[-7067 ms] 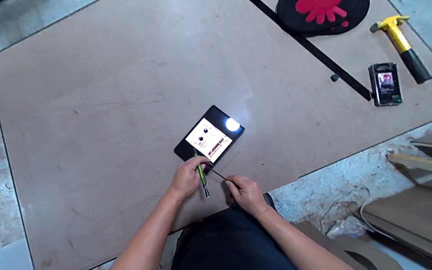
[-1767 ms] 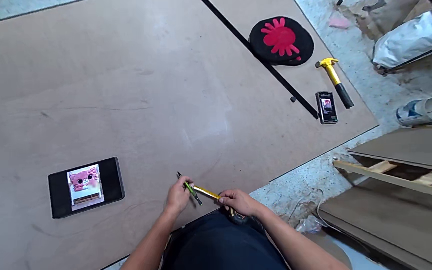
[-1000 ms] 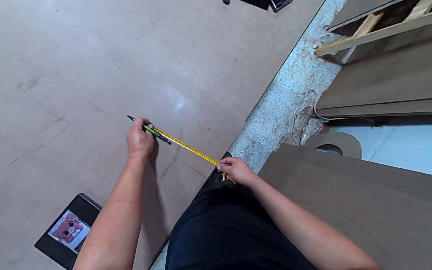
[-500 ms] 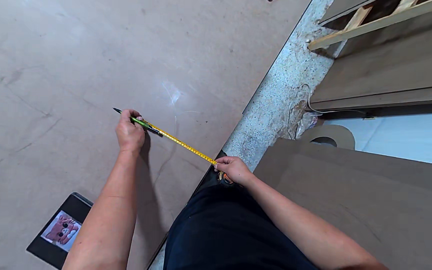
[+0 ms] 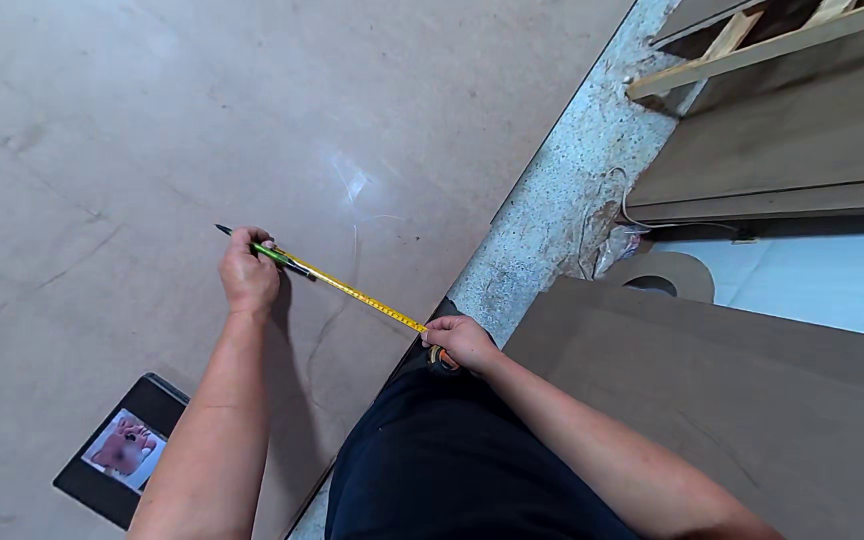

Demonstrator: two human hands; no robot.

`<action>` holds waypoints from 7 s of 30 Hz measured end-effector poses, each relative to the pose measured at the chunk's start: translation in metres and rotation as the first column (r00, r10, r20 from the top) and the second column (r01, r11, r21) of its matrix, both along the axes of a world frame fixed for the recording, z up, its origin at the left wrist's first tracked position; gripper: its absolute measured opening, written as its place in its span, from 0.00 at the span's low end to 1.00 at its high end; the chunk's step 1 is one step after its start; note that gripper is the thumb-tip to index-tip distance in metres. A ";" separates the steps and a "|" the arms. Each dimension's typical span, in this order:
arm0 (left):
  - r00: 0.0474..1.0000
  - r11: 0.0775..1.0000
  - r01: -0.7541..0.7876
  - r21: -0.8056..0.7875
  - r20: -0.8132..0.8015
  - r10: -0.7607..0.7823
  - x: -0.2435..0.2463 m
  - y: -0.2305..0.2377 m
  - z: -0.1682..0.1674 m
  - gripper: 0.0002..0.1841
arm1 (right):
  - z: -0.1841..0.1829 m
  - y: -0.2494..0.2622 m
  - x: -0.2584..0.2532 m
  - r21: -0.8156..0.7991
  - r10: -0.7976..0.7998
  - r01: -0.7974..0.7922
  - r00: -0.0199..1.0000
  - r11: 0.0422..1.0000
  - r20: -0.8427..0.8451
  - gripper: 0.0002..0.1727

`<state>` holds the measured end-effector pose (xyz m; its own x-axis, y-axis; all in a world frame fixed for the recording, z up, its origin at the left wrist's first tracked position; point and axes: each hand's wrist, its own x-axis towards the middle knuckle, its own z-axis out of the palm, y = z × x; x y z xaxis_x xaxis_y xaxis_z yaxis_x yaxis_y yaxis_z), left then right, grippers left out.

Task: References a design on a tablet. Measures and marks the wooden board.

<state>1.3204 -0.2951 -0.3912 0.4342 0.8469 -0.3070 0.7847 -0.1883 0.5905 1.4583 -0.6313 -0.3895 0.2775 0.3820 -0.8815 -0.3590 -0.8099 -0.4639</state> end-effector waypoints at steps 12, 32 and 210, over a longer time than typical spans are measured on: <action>0.998 0.999 0.045 -0.010 -0.054 -0.045 -0.011 0.030 0.008 0.12 | 0.000 -0.007 -0.012 -0.005 -0.027 0.027 0.999 1.000 0.025 0.07; 0.999 1.000 -0.028 -0.004 0.026 0.028 -0.008 0.022 0.006 0.16 | 0.002 0.002 -0.017 -0.056 0.011 -0.006 0.995 0.998 0.094 0.07; 0.304 0.440 -0.845 -0.303 0.405 0.862 0.002 -0.004 -0.007 0.05 | 0.001 0.420 0.278 0.036 0.782 -0.971 0.213 0.238 0.585 0.07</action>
